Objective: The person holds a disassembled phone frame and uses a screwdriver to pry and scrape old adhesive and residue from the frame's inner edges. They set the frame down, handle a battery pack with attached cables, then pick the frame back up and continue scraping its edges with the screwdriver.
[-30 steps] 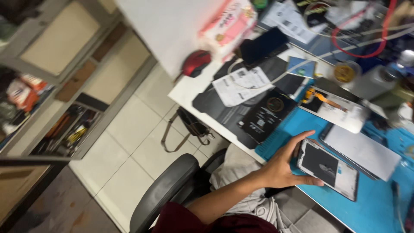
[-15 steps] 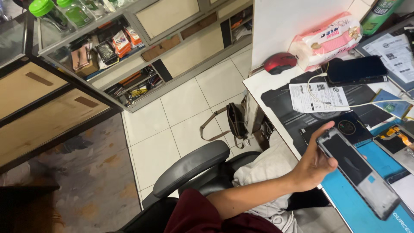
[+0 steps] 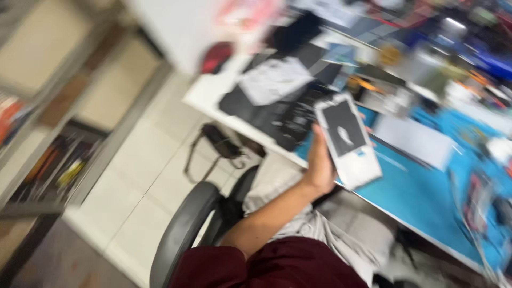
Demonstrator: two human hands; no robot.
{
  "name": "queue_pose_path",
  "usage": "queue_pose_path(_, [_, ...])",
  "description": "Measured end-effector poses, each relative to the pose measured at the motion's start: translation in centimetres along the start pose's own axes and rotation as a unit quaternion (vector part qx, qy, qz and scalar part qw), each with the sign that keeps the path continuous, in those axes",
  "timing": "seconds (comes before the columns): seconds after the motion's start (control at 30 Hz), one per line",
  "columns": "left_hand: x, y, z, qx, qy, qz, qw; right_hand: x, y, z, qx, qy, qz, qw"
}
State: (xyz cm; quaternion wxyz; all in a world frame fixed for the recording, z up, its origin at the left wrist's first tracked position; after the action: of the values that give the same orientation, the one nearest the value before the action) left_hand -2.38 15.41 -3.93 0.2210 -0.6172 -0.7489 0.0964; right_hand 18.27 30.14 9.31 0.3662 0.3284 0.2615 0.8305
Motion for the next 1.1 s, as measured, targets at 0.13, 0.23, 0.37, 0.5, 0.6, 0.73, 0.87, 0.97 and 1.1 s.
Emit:
queue_pose_path(0.13, [-0.3, 2.1, -2.0, -0.034, -0.031, 0.106, 0.993, -8.9, 8.0, 2.1, 0.159, -0.047, -0.05, 0.985])
queue_pose_path(0.23, [-0.2, 2.8, -3.8, -0.041, -0.022, 0.14, 0.989, -15.2, 13.8, 1.5, 0.212, -0.107, -0.052, 0.97])
queue_pose_path(0.37, [-0.2, 3.5, -6.5, -0.055, 0.02, 0.173, 0.983, -22.9, 15.6, -0.6, 0.157, -0.364, -0.052, 0.917])
queue_pose_path(0.5, [-0.8, 3.4, -7.4, -0.033, 0.006, 0.192, 0.981, -26.5, 14.9, -3.8, 0.048, -0.536, 0.025, 0.842])
queue_pose_path(0.6, [-1.4, 2.2, -7.8, -0.01, -0.003, 0.167, 0.986, -26.9, 14.8, -6.3, 0.025, -0.571, 0.042, 0.82])
queue_pose_path(0.73, [-2.5, 0.6, -8.1, -0.005, -0.037, 0.133, 0.99, -26.6, 15.1, -8.2, -0.005, -0.569, 0.038, 0.821])
queue_pose_path(0.87, [-2.8, -0.4, -8.3, -0.039, -0.049, 0.118, 0.991, -26.0, 15.4, -8.8, -0.07, -0.511, 0.036, 0.856])
queue_pose_path(0.97, [-2.8, -0.6, -8.2, -0.045, -0.072, 0.105, 0.991, -25.3, 15.3, -9.1, -0.111, -0.432, 0.009, 0.895])
queue_pose_path(1.1, [-2.6, -0.6, -8.0, -0.038, -0.076, 0.096, 0.992, -24.9, 15.1, -9.4, -0.119, -0.383, 0.017, 0.916])
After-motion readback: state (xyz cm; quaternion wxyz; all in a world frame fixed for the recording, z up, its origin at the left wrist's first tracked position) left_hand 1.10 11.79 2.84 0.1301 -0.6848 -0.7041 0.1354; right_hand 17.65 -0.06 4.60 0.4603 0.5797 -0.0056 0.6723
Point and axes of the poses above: each hand's wrist, its own x-axis towards the middle knuckle, its own z-axis out of the back of the hand, y = z × x, the point moved 9 cm from there along x, towards the middle knuckle, and after that the axes turned 4 degrees about z, right-handed, at the moved point
